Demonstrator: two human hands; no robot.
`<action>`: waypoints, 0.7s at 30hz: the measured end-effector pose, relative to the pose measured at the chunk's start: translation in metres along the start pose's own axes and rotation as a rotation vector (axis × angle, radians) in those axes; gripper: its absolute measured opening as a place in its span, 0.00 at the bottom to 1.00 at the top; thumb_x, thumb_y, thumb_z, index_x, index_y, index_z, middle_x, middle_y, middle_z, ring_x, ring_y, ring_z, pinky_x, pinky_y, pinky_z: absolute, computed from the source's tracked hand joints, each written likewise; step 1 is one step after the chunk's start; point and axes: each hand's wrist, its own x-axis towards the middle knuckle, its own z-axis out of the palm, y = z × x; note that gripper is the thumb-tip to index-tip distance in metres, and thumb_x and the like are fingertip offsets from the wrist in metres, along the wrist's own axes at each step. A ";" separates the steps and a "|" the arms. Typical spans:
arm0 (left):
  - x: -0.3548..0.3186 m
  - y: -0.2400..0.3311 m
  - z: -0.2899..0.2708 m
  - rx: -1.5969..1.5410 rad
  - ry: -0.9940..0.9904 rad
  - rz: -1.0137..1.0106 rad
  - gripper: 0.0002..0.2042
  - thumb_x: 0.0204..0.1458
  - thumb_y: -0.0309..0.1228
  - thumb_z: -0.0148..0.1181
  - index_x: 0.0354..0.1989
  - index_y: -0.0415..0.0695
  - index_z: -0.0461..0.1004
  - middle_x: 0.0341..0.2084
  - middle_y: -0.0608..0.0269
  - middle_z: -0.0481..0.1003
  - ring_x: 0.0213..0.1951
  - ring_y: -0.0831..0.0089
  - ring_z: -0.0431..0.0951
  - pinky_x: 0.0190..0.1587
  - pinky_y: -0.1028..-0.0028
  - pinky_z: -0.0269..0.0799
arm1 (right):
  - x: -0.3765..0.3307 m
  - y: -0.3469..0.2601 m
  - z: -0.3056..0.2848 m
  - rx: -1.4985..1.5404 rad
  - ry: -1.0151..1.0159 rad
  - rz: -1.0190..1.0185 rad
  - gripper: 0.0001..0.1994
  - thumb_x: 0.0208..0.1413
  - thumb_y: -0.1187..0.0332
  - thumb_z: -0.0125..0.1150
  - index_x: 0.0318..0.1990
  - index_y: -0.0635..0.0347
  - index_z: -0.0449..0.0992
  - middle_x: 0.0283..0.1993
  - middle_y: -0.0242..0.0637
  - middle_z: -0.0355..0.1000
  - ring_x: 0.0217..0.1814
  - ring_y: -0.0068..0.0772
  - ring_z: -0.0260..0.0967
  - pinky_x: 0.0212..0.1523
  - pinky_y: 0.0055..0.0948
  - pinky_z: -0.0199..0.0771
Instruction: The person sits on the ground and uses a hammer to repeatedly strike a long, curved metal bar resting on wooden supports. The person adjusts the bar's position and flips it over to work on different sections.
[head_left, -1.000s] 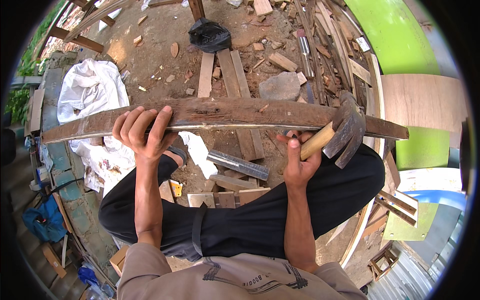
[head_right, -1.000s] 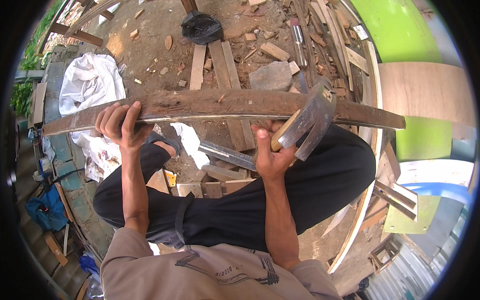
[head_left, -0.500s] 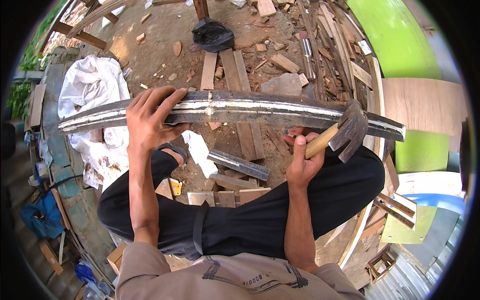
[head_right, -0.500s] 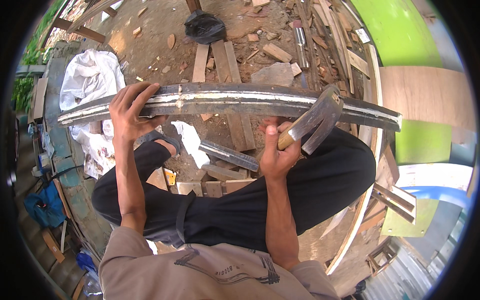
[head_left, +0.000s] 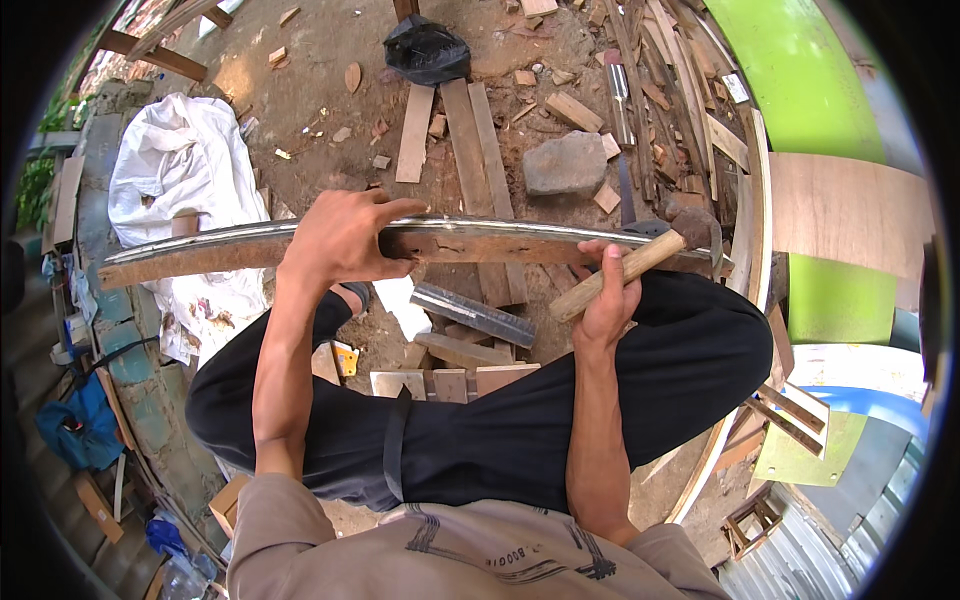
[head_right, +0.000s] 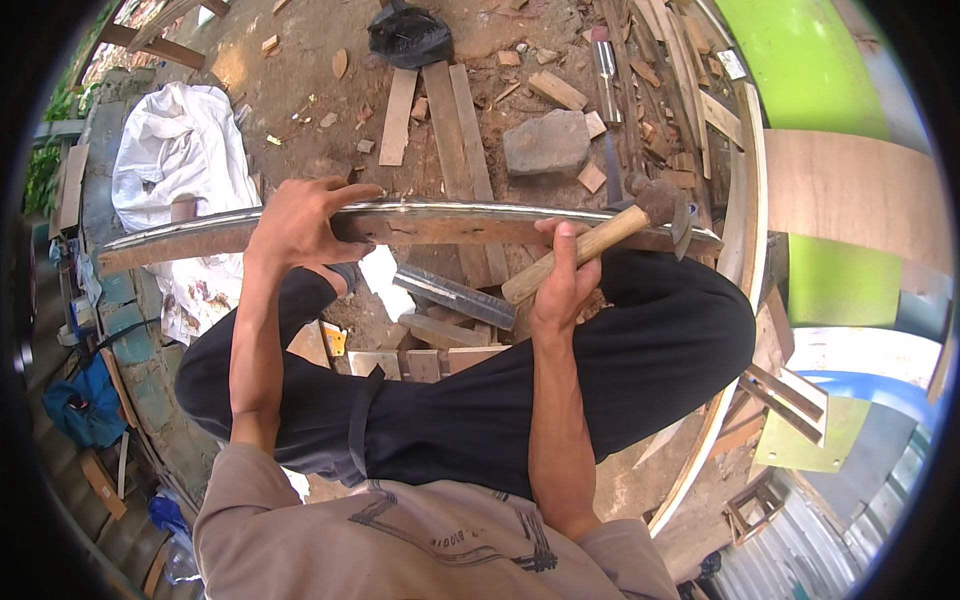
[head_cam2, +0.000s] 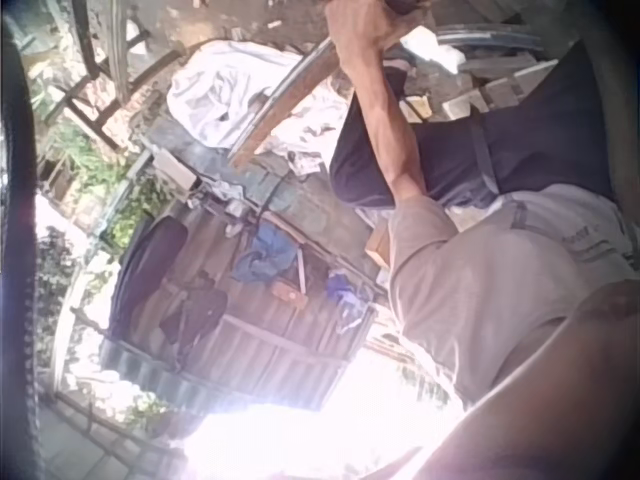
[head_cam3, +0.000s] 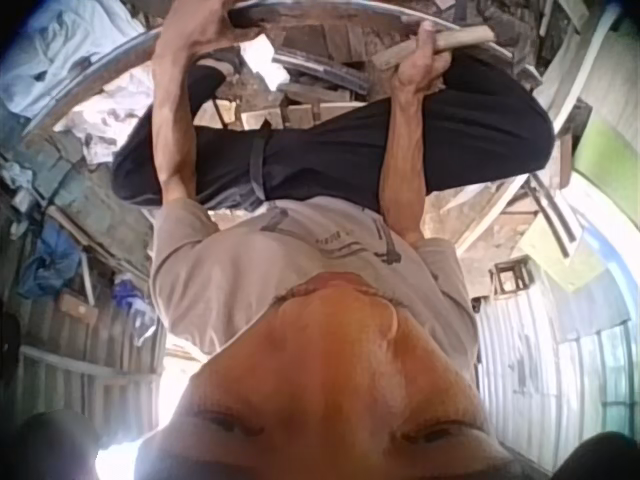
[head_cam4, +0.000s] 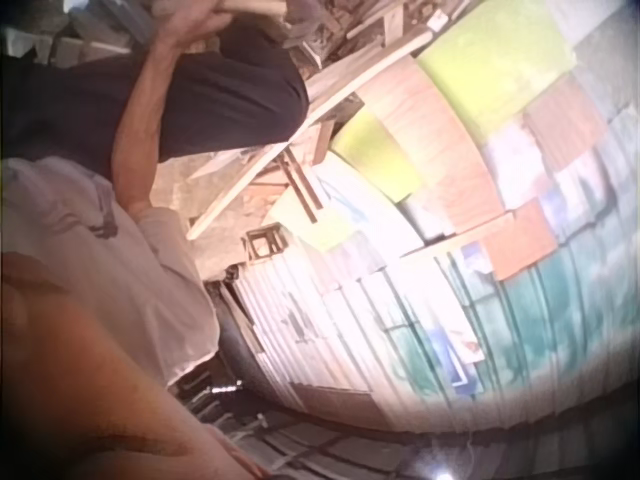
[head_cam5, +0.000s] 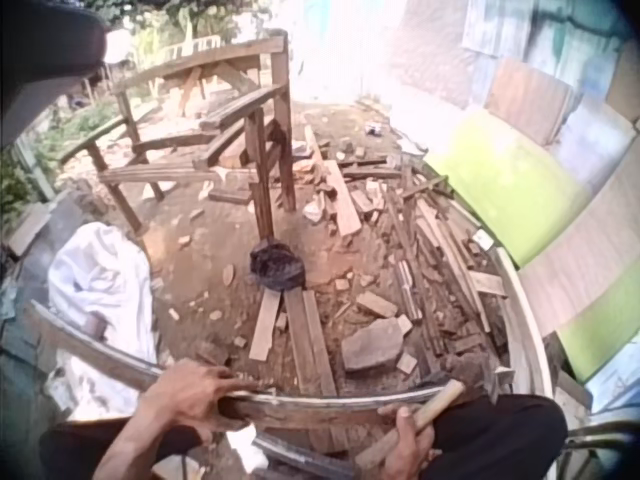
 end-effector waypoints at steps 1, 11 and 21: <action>0.001 0.000 0.001 -0.013 -0.001 0.007 0.28 0.30 0.42 0.71 0.47 0.49 0.79 0.28 0.55 0.78 0.30 0.54 0.78 0.34 0.62 0.73 | -0.001 0.001 -0.001 0.015 -0.008 0.015 0.10 0.63 0.62 0.54 0.37 0.60 0.73 0.37 0.34 0.74 0.43 0.24 0.67 0.48 0.31 0.64; 0.012 -0.009 0.015 -0.126 -0.069 0.012 0.27 0.32 0.43 0.69 0.45 0.45 0.79 0.26 0.50 0.79 0.30 0.53 0.79 0.36 0.60 0.74 | 0.004 -0.001 -0.003 0.049 -0.062 -0.077 0.06 0.61 0.69 0.53 0.39 0.62 0.68 0.40 0.40 0.74 0.45 0.29 0.69 0.52 0.32 0.66; 0.016 -0.016 0.037 -0.149 0.049 -0.004 0.34 0.32 0.40 0.71 0.56 0.50 0.72 0.37 0.53 0.78 0.37 0.53 0.79 0.41 0.60 0.75 | 0.011 0.004 -0.004 -0.035 -0.104 -0.120 0.07 0.61 0.69 0.53 0.39 0.63 0.68 0.42 0.43 0.74 0.41 0.29 0.67 0.49 0.30 0.69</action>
